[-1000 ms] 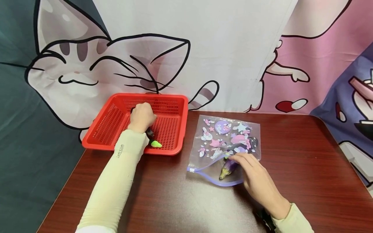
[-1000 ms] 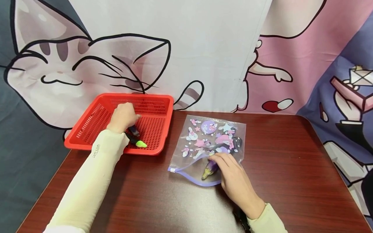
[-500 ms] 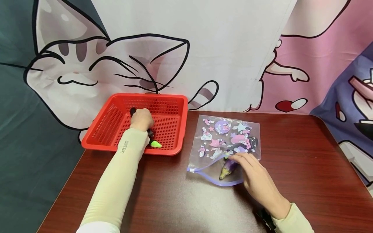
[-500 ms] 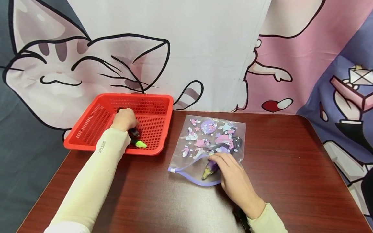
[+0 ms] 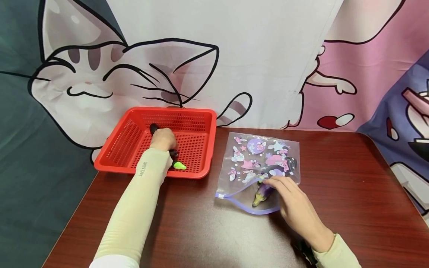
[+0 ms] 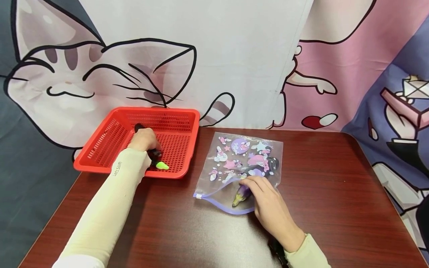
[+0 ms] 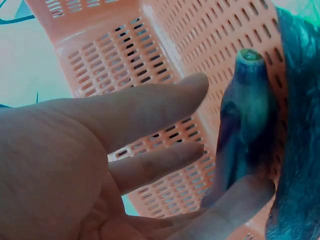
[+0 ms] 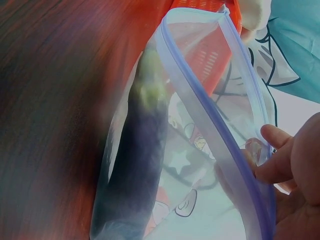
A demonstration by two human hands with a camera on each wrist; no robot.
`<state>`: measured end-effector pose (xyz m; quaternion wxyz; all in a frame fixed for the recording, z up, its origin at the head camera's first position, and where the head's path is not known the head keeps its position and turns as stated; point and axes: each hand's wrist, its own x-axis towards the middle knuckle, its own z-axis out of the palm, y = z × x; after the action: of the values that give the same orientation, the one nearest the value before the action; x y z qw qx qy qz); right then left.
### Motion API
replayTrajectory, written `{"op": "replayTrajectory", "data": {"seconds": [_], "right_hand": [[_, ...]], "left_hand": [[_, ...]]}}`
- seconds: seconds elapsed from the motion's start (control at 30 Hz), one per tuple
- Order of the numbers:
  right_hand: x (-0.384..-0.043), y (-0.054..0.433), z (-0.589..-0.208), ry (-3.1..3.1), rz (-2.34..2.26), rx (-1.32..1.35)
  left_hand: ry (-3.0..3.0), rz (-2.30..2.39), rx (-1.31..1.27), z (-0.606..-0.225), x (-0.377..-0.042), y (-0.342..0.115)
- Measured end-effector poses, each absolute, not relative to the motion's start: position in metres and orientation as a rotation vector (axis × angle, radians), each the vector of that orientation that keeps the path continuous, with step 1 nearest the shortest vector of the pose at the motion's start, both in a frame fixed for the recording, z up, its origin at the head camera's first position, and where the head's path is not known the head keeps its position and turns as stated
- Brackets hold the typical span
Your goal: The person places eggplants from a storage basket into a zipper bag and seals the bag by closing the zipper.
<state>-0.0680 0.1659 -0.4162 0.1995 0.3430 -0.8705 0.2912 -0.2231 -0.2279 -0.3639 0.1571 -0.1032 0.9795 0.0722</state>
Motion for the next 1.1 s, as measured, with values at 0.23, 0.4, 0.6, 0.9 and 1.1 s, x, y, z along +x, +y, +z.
{"op": "replayTrajectory", "data": {"seconds": [0.23, 0.4, 0.6, 0.9, 1.1], "right_hand": [[-0.0683, 0.1668, -0.4166, -2.441, 0.812, 0.956], [-0.0684, 0.1674, -0.4164, -2.462, 0.815, 0.957], [-0.0684, 0.1662, -0.4170, -2.422, 0.817, 0.969], [-0.0684, 0.1662, -0.4174, -2.438, 0.816, 0.964], [-0.0681, 0.1670, -0.4181, -2.461, 0.821, 0.960]], "left_hand": [[2.786, 0.136, -0.176, -0.3676, -0.2258, -0.2282], [2.767, 0.183, -0.214, -0.3693, -0.2251, -0.2271], [2.740, 0.165, -0.159, -0.3686, -0.2254, -0.2254], [2.730, 0.198, -0.177, -0.3673, -0.2248, -0.2240], [2.763, 0.215, -0.306, -0.3660, -0.2229, -0.2215]]}}
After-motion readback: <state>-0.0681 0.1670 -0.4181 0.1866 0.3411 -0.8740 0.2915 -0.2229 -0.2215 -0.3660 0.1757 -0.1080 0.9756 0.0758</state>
